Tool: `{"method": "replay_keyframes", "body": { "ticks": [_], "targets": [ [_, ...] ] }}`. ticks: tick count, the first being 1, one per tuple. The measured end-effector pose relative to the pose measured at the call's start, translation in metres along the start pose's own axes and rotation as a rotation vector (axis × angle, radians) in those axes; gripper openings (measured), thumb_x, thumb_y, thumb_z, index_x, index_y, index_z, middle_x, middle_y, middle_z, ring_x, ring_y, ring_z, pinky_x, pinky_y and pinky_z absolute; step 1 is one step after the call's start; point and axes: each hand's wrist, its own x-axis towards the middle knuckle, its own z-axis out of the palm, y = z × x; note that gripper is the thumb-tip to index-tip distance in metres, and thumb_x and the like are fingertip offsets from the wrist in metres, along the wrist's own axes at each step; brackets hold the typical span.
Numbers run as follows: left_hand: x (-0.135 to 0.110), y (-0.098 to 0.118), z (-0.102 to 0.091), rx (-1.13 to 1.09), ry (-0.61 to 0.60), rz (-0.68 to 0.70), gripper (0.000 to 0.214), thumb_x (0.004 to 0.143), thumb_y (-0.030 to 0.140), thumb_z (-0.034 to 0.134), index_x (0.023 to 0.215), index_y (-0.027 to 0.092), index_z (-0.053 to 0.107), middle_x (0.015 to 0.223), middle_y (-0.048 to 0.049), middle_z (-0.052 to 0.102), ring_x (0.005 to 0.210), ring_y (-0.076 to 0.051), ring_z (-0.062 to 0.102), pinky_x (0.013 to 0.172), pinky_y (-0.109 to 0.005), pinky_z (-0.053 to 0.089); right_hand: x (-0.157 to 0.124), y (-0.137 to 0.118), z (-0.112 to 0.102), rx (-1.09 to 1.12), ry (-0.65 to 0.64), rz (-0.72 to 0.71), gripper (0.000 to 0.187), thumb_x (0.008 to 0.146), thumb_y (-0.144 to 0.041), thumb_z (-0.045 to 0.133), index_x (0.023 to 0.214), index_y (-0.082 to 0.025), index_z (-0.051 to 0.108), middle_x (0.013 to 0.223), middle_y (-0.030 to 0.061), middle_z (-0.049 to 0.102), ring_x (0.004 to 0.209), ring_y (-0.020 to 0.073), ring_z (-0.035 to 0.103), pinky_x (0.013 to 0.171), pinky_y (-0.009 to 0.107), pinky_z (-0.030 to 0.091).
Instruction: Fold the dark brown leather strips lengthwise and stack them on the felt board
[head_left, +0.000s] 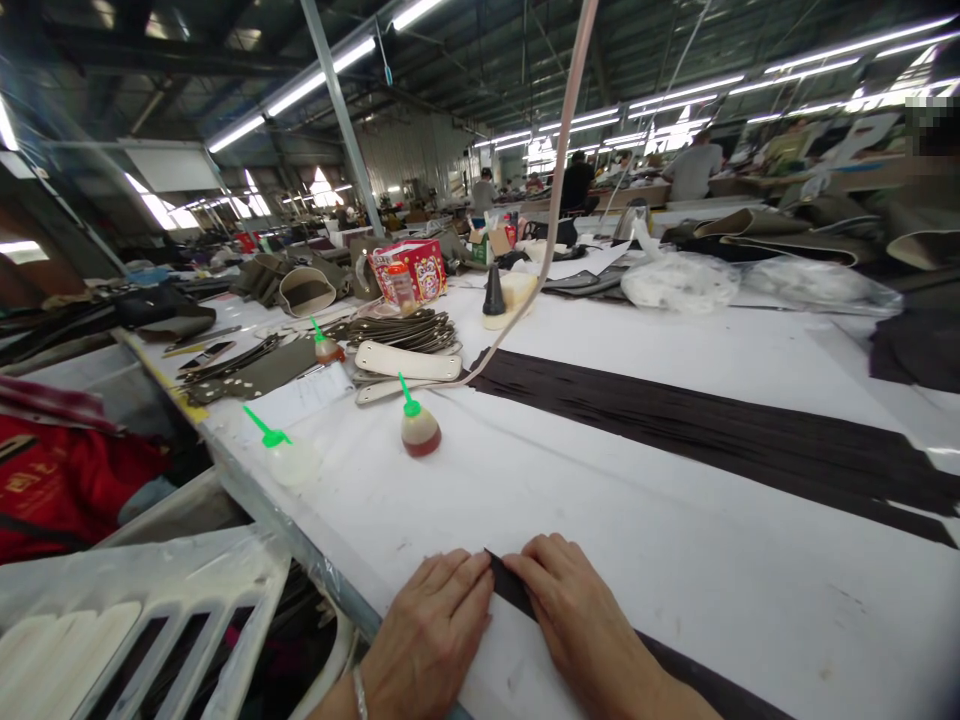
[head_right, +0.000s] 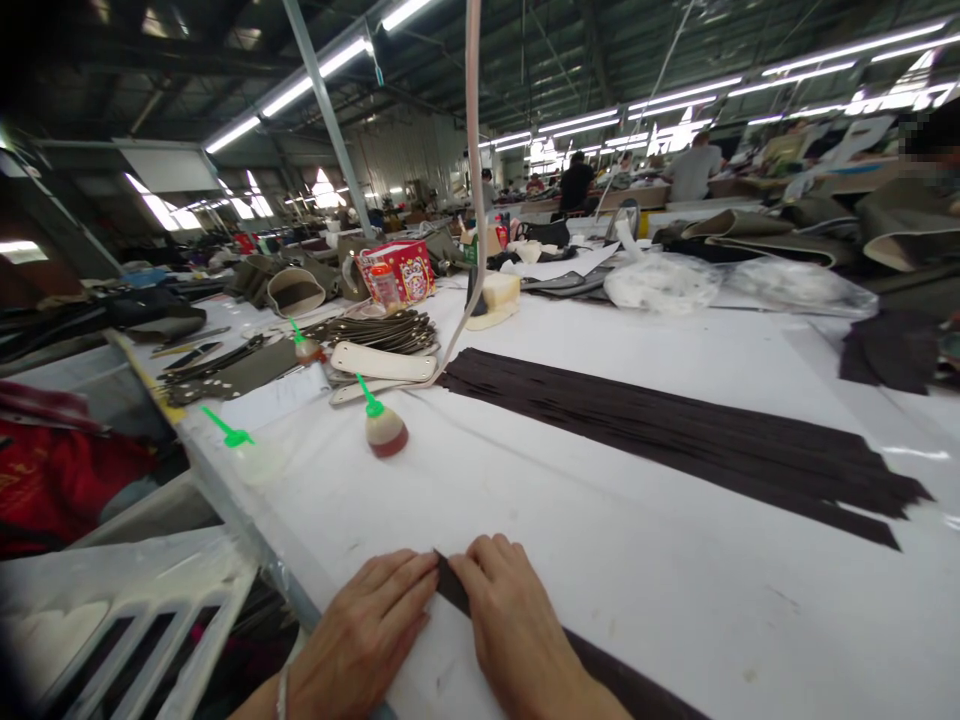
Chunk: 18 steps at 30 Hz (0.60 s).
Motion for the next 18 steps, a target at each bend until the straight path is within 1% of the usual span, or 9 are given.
{"method": "replay_keyframes", "body": {
  "ticks": [4,7,14,18],
  "targets": [
    [-0.0002,-0.0004,-0.0004,0.008,-0.018,0.002,0.034,0.092,0.01,0.041,0.122,0.008,0.055,0.124,-0.0142,0.059,0.108,-0.029,0.056,0.086,-0.047,0.055,-0.0006,-0.0001,-0.0014,0.0,0.006,-0.021,0.031,0.087,0.001,0.044,0.104,-0.019,0.06,0.092,0.0052,0.053,0.084,0.0205,0.048,0.077,0.036,0.042],
    [-0.0015,-0.0011,-0.0003,0.014,-0.022,-0.003,0.034,0.091,0.01,0.042,0.123,0.009,0.054,0.124,-0.0135,0.059,0.108,-0.029,0.056,0.088,-0.046,0.054,-0.001,0.0007,-0.0011,0.006,-0.006,-0.019,0.032,0.086,0.002,0.045,0.105,-0.019,0.059,0.094,0.0049,0.053,0.085,0.0205,0.047,0.078,0.036,0.041],
    [-0.0021,-0.0014,-0.0013,0.009,-0.049,0.001,0.036,0.091,0.01,0.043,0.126,0.009,0.053,0.126,-0.013,0.058,0.11,-0.029,0.055,0.09,-0.046,0.052,-0.0027,-0.0007,-0.0024,-0.099,-0.024,-0.067,0.04,0.083,0.004,0.046,0.116,-0.017,0.056,0.097,0.0061,0.054,0.088,0.022,0.046,0.08,0.038,0.037],
    [0.0005,-0.0022,-0.0044,-0.013,-0.044,0.0,0.035,0.091,0.01,0.043,0.125,0.009,0.053,0.123,-0.013,0.059,0.109,-0.027,0.056,0.09,-0.044,0.053,-0.0027,-0.0012,-0.0022,-0.177,-0.05,-0.108,0.045,0.081,0.002,0.049,0.123,-0.015,0.053,0.099,0.0059,0.056,0.087,0.0224,0.045,0.079,0.039,0.033]
  ]
}}
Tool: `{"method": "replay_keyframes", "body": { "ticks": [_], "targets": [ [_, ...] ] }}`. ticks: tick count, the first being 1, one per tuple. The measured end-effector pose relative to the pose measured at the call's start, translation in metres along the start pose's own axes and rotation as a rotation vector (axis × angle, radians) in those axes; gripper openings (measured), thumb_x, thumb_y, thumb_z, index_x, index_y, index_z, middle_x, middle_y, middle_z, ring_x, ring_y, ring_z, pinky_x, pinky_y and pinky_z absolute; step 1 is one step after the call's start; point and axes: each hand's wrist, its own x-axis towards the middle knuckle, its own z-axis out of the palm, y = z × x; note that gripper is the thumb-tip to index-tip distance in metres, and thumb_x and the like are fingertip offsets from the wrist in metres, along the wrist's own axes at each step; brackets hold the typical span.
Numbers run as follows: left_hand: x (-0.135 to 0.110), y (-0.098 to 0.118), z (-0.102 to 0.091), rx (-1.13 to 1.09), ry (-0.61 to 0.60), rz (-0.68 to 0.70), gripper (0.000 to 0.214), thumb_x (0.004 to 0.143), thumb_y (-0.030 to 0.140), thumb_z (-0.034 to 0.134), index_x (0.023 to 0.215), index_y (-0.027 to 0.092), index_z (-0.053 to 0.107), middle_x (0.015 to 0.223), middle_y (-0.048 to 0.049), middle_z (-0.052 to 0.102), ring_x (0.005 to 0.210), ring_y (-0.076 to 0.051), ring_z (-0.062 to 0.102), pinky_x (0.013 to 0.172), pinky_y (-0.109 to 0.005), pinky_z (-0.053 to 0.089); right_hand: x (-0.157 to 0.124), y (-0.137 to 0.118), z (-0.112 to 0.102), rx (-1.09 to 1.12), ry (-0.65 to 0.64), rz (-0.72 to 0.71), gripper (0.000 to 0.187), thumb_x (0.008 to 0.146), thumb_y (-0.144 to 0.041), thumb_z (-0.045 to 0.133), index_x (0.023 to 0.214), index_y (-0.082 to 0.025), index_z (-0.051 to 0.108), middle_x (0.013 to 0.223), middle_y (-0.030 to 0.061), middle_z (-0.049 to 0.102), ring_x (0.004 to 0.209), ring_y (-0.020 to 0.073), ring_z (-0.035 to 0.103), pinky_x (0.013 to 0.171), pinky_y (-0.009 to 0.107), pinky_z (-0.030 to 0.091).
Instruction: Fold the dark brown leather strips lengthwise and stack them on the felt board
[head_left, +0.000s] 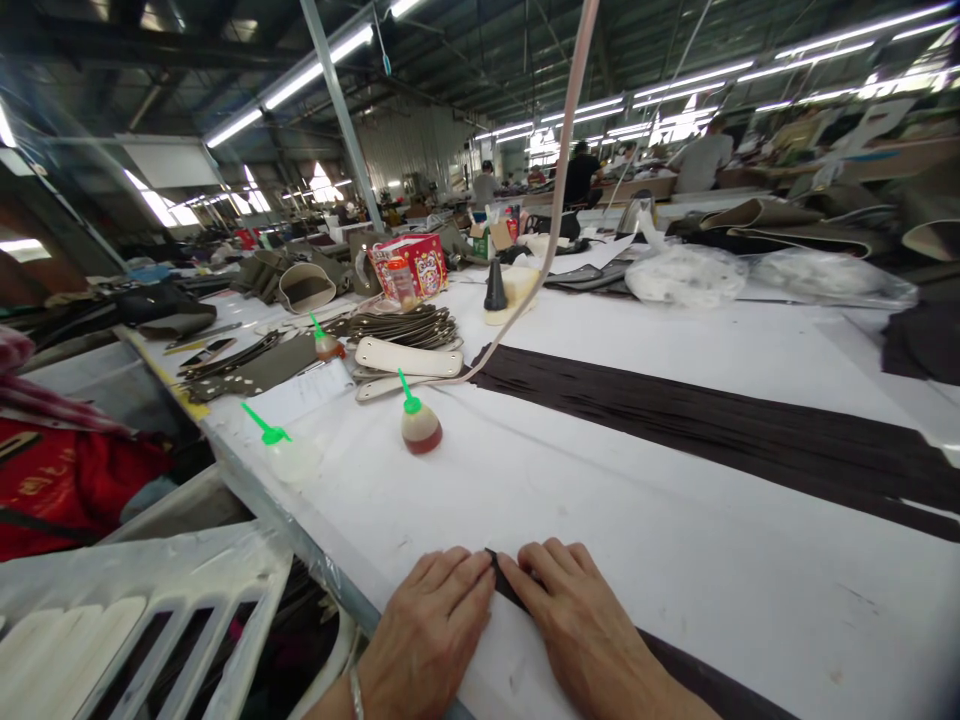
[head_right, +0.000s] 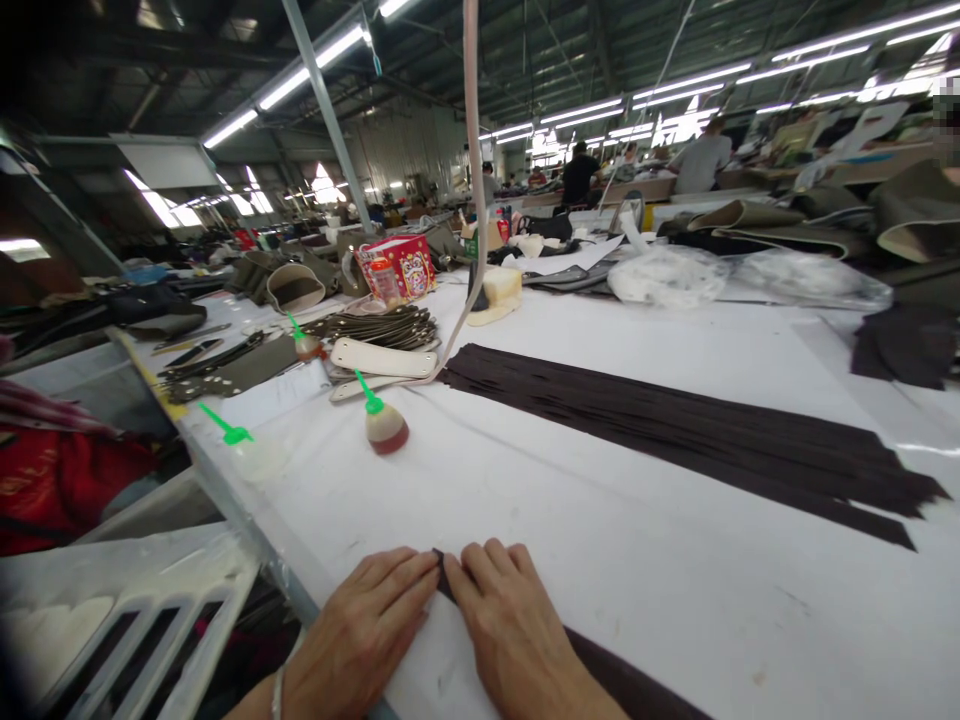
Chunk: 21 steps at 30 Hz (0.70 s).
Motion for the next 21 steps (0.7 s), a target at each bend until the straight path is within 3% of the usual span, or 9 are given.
{"method": "replay_keyframes", "body": {
  "ticks": [11,15,18,21],
  "targets": [
    [0.001,-0.001,-0.011,-0.081,0.051,-0.095,0.034,0.093,0.013,0.041,0.124,0.016,0.055,0.121,-0.0128,0.057,0.111,-0.022,0.055,0.091,-0.038,0.053,0.011,-0.004,-0.007,-0.069,-0.127,0.013,0.065,0.074,0.0,0.049,0.134,-0.024,0.045,0.103,0.005,0.056,0.09,0.0247,0.045,0.077,0.041,0.028],
    [0.002,-0.001,-0.01,-0.092,0.024,-0.072,0.035,0.092,0.01,0.04,0.123,0.015,0.055,0.128,-0.0116,0.055,0.118,-0.022,0.051,0.097,-0.039,0.05,0.012,-0.003,-0.007,-0.081,-0.128,0.031,0.066,0.072,0.001,0.047,0.134,-0.021,0.044,0.103,0.0066,0.056,0.09,0.0248,0.046,0.079,0.041,0.029],
    [0.005,-0.003,-0.011,-0.067,-0.046,-0.016,0.038,0.089,0.006,0.039,0.123,0.013,0.054,0.134,-0.0108,0.052,0.123,-0.024,0.047,0.099,-0.041,0.048,0.008,0.0,-0.008,-0.076,-0.093,0.056,0.062,0.077,0.0,0.045,0.136,-0.014,0.04,0.11,0.0101,0.056,0.093,0.0255,0.046,0.083,0.042,0.03],
    [0.009,-0.004,-0.013,-0.093,-0.107,0.009,0.04,0.086,0.003,0.039,0.122,0.013,0.053,0.132,-0.009,0.055,0.122,-0.024,0.048,0.099,-0.041,0.047,0.004,0.003,-0.012,-0.049,-0.11,0.088,0.044,0.081,0.001,0.044,0.121,-0.014,0.051,0.107,0.0091,0.056,0.093,0.025,0.046,0.084,0.04,0.032]
  ]
}}
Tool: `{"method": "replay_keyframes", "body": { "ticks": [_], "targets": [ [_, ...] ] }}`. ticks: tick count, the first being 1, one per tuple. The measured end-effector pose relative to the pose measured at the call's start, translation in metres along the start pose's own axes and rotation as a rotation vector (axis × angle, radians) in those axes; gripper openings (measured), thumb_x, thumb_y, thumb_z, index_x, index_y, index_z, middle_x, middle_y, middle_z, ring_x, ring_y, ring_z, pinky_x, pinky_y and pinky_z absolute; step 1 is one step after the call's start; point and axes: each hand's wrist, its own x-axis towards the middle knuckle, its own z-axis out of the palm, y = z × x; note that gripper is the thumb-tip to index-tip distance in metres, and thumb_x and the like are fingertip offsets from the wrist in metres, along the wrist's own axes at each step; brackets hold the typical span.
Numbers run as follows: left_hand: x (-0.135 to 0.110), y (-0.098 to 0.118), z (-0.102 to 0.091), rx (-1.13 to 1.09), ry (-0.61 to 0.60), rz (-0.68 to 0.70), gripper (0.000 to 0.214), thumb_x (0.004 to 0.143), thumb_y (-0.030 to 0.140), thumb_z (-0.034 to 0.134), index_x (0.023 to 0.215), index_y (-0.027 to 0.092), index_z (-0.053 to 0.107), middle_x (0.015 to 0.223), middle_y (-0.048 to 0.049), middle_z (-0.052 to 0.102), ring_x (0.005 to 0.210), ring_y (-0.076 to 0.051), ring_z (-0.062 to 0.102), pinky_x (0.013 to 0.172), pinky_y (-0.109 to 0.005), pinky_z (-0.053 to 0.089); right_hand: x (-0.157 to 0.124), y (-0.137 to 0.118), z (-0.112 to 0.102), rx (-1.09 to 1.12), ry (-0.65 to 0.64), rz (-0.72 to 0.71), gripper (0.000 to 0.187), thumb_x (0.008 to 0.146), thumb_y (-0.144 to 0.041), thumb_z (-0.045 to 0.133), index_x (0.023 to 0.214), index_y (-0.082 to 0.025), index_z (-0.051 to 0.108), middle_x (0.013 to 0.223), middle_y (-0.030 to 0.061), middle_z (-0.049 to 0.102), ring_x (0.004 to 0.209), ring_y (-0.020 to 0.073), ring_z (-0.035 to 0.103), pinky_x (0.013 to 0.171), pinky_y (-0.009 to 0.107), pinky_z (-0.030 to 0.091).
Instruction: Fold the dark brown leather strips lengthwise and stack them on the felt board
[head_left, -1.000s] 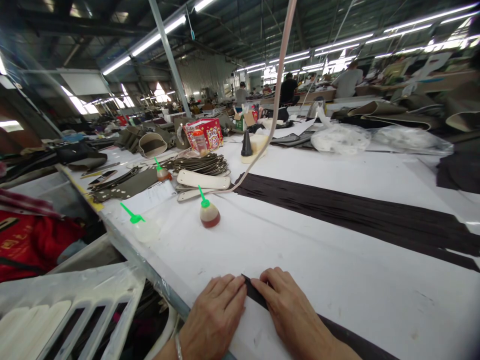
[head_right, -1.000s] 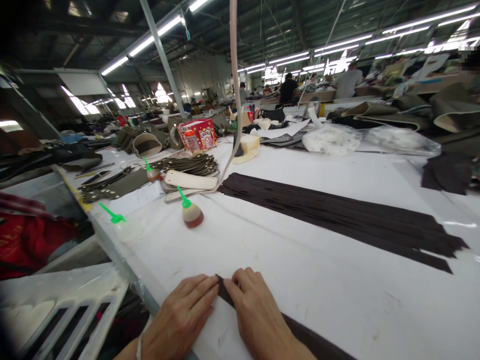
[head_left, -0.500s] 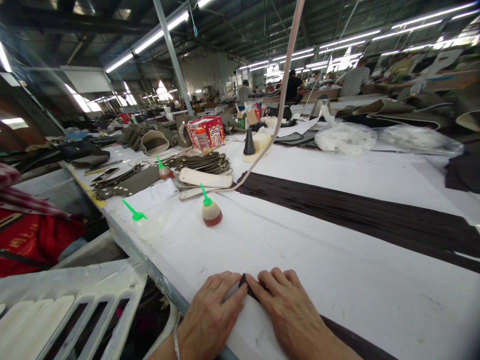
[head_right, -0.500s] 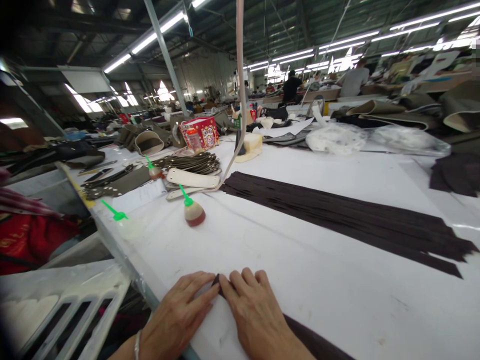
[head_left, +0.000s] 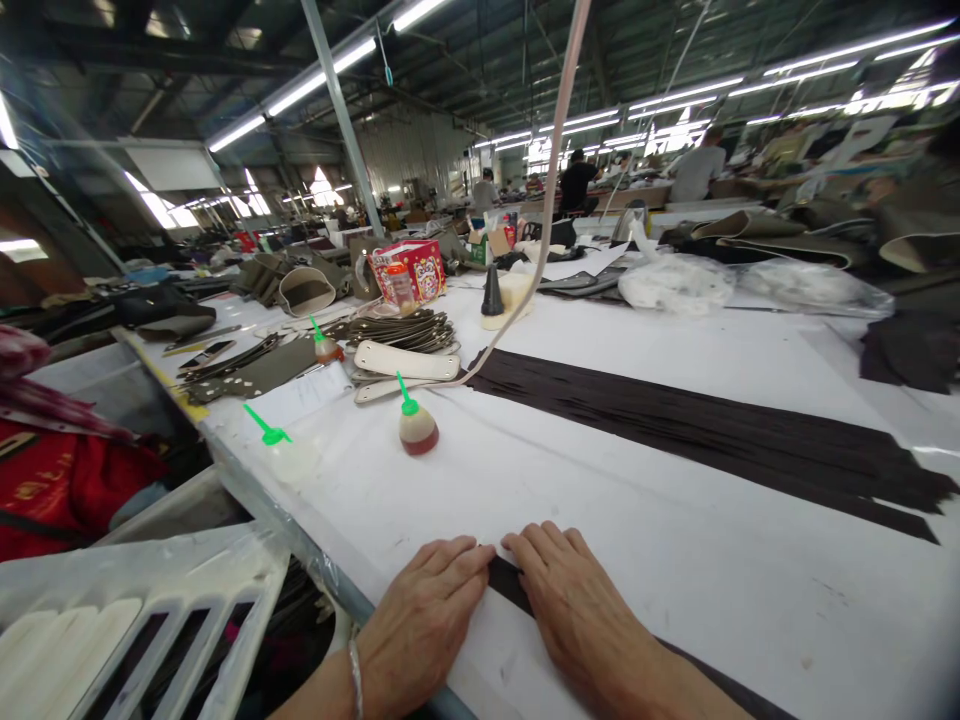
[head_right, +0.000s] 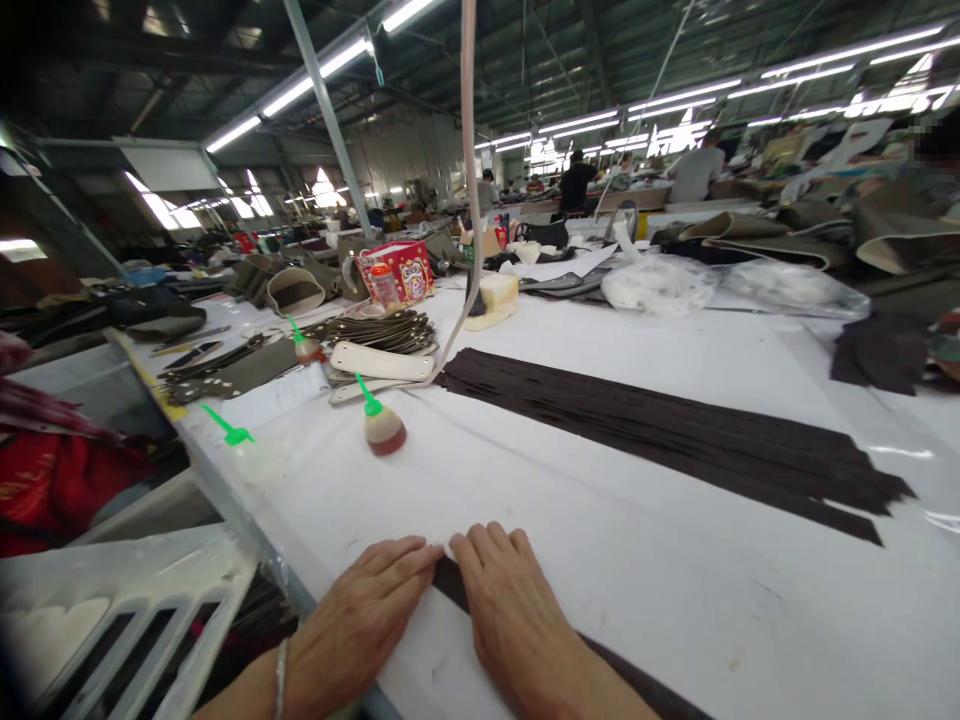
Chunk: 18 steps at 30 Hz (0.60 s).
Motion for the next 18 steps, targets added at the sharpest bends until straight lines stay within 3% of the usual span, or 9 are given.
{"method": "replay_keyframes", "body": {
  "ticks": [4,7,10,13,18],
  "targets": [
    [0.004,0.001,-0.006,-0.057,-0.013,-0.005,0.036,0.084,0.004,0.041,0.115,0.015,0.055,0.127,-0.0073,0.058,0.118,-0.022,0.051,0.1,-0.041,0.046,-0.005,0.003,-0.005,0.019,-0.023,-0.03,0.03,0.082,0.004,0.048,0.101,-0.017,0.057,0.097,0.0046,0.055,0.086,0.022,0.047,0.082,0.037,0.034],
    [0.007,0.002,-0.008,-0.085,0.01,-0.013,0.035,0.084,0.003,0.04,0.112,0.016,0.056,0.123,-0.0072,0.06,0.115,-0.021,0.052,0.099,-0.039,0.046,-0.01,0.006,-0.005,-0.003,0.003,-0.108,0.026,0.083,0.003,0.053,0.099,-0.017,0.056,0.095,0.0037,0.054,0.084,0.0211,0.047,0.079,0.035,0.035],
    [0.01,0.003,-0.009,-0.1,0.008,-0.029,0.043,0.082,0.002,0.039,0.121,0.016,0.052,0.121,-0.0071,0.061,0.113,-0.019,0.052,0.099,-0.037,0.046,-0.015,0.009,-0.006,-0.04,0.013,-0.17,0.022,0.084,0.0,0.056,0.098,-0.017,0.055,0.093,0.003,0.054,0.081,0.0203,0.047,0.076,0.034,0.036],
    [0.013,0.003,-0.008,-0.086,-0.016,-0.025,0.053,0.079,0.001,0.04,0.129,0.017,0.048,0.119,-0.0067,0.061,0.111,-0.02,0.053,0.098,-0.037,0.046,-0.018,0.01,-0.009,-0.079,0.016,-0.198,0.023,0.084,0.0,0.055,0.101,-0.016,0.055,0.091,0.0029,0.053,0.08,0.02,0.048,0.076,0.034,0.035],
    [0.014,0.002,-0.004,-0.077,-0.04,-0.012,0.053,0.079,0.0,0.039,0.126,0.02,0.051,0.117,-0.0053,0.061,0.108,-0.02,0.053,0.096,-0.038,0.047,-0.024,0.013,-0.015,-0.105,0.011,-0.217,0.027,0.083,0.002,0.053,0.103,-0.015,0.055,0.091,0.0034,0.053,0.079,0.0202,0.048,0.076,0.035,0.036]
  ]
}}
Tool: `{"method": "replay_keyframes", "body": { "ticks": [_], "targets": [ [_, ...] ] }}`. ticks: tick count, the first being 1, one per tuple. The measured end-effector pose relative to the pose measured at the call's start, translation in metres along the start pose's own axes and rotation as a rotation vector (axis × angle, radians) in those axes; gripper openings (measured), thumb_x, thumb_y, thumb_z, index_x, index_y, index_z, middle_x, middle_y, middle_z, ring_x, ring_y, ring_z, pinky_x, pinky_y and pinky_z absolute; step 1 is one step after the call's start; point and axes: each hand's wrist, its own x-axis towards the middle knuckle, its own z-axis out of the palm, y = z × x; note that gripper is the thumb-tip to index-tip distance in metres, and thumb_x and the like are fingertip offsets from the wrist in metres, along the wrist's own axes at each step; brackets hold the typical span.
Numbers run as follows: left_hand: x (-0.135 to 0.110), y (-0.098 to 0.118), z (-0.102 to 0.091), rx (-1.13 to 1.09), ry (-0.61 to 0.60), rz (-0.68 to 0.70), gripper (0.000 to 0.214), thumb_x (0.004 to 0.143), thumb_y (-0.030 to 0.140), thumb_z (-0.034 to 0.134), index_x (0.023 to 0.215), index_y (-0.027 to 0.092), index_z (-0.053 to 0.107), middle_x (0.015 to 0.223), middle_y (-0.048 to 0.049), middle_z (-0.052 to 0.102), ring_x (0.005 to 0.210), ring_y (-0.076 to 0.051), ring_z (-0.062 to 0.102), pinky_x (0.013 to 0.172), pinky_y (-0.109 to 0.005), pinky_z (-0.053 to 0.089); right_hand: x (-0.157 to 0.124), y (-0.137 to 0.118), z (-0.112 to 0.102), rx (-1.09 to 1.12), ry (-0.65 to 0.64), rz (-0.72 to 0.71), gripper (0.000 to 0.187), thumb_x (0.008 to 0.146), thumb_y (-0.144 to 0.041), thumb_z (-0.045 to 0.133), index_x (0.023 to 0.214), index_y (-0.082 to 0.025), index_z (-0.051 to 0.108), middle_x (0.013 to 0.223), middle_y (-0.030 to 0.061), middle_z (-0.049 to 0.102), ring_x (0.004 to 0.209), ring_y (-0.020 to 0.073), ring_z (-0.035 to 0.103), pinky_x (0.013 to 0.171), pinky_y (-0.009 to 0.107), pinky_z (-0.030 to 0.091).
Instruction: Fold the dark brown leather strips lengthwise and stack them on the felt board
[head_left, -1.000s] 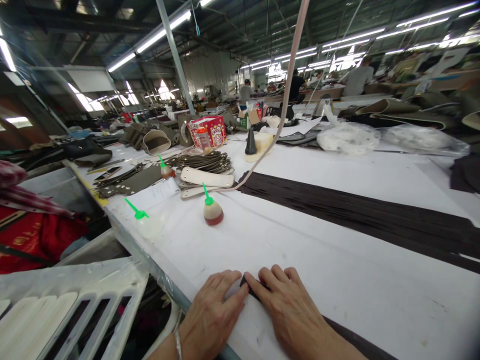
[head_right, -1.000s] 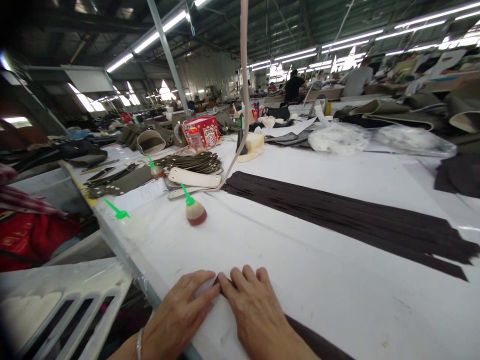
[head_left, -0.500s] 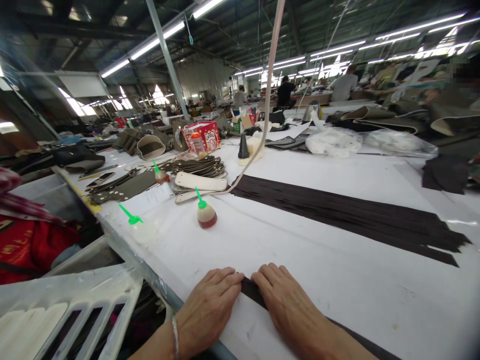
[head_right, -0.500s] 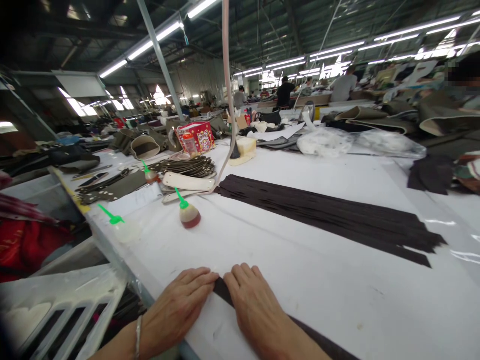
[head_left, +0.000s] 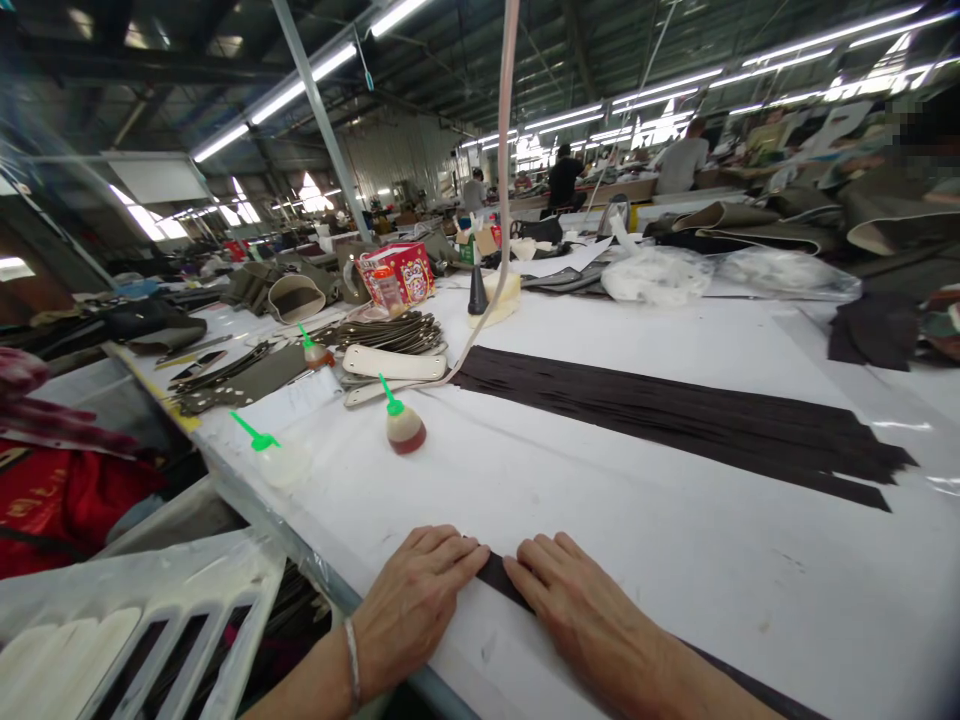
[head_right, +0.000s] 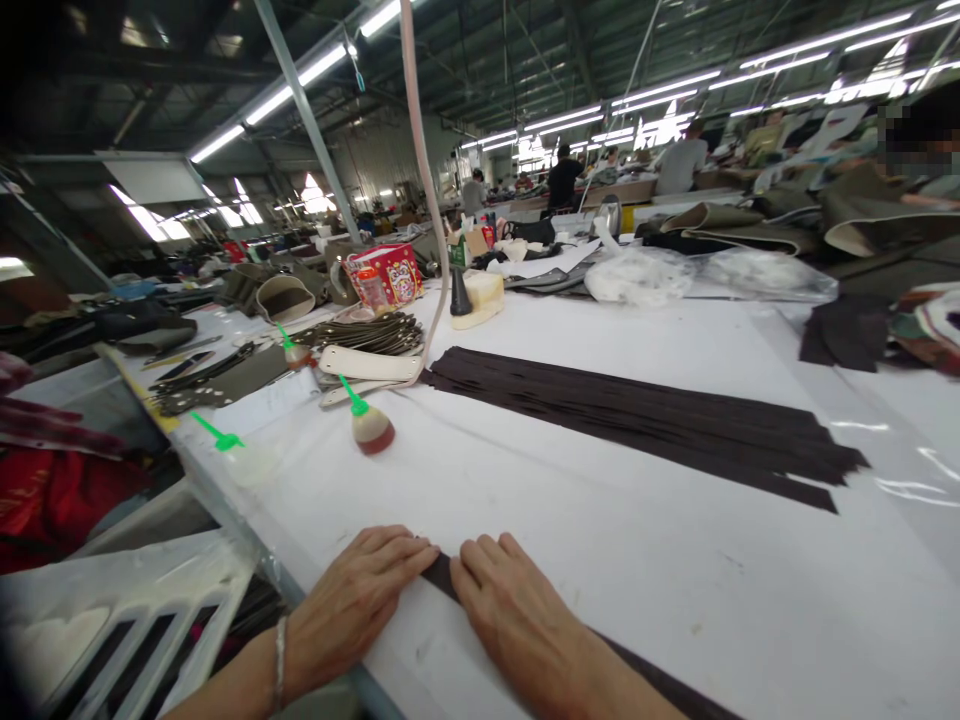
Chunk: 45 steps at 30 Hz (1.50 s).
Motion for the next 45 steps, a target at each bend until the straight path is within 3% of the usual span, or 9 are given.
{"method": "replay_keyframes", "body": {
  "ticks": [11,22,29,34,39,42,45],
  "targets": [
    [0.006,0.007,-0.002,0.054,-0.02,-0.002,0.05,0.085,0.003,0.042,0.13,0.025,0.051,0.11,-0.0052,0.061,0.101,-0.021,0.052,0.088,-0.038,0.046,-0.018,0.006,-0.01,0.023,-0.021,0.01,0.03,0.083,0.002,0.053,0.107,-0.016,0.055,0.091,0.003,0.053,0.079,0.0195,0.047,0.078,0.035,0.035],
    [0.009,0.007,-0.002,0.069,-0.165,-0.017,0.058,0.086,0.007,0.051,0.137,0.034,0.042,0.111,-0.0043,0.056,0.1,-0.023,0.048,0.09,-0.042,0.04,-0.043,0.012,-0.017,-0.021,-0.018,-0.029,0.028,0.085,-0.001,0.052,0.11,-0.014,0.053,0.089,0.0037,0.051,0.075,0.0191,0.044,0.074,0.034,0.033],
    [0.009,0.009,0.0,0.117,-0.108,0.015,0.059,0.084,0.003,0.047,0.136,0.033,0.045,0.109,-0.0055,0.056,0.104,-0.024,0.048,0.092,-0.044,0.04,-0.067,0.016,-0.021,-0.014,-0.023,-0.018,0.03,0.083,0.001,0.047,0.109,-0.013,0.053,0.089,0.0046,0.05,0.075,0.0196,0.044,0.074,0.035,0.032],
    [0.008,0.009,0.001,0.153,0.0,0.04,0.058,0.082,-0.002,0.04,0.129,0.029,0.053,0.125,-0.0093,0.049,0.118,-0.027,0.043,0.095,-0.048,0.039,-0.087,0.02,-0.024,-0.008,-0.005,-0.002,0.034,0.082,0.003,0.043,0.109,-0.015,0.052,0.09,0.0045,0.05,0.075,0.0189,0.045,0.076,0.034,0.032],
    [0.026,0.046,0.006,0.067,0.165,0.044,0.044,0.086,-0.001,0.035,0.115,0.019,0.061,0.122,-0.0109,0.052,0.114,-0.026,0.046,0.092,-0.045,0.045,-0.089,0.02,-0.025,-0.012,-0.001,0.004,0.028,0.084,0.0,0.046,0.107,-0.014,0.052,0.089,0.0041,0.051,0.075,0.019,0.045,0.076,0.035,0.033],
    [0.041,0.08,0.02,-0.061,0.164,0.054,0.041,0.087,0.001,0.035,0.12,0.013,0.055,0.111,-0.0113,0.059,0.102,-0.023,0.053,0.089,-0.041,0.05,-0.084,0.016,-0.022,-0.026,0.007,0.016,0.024,0.084,0.0,0.049,0.104,-0.014,0.053,0.09,0.004,0.052,0.077,0.0194,0.046,0.078,0.036,0.034],
    [0.047,0.099,0.037,-0.098,0.166,0.023,0.041,0.086,0.002,0.034,0.122,0.008,0.053,0.104,-0.0122,0.062,0.095,-0.023,0.057,0.086,-0.04,0.054,-0.083,0.013,-0.022,-0.043,0.01,0.032,0.019,0.085,-0.001,0.05,0.098,-0.014,0.054,0.091,0.0044,0.053,0.081,0.0197,0.047,0.081,0.037,0.035]
  ]
}}
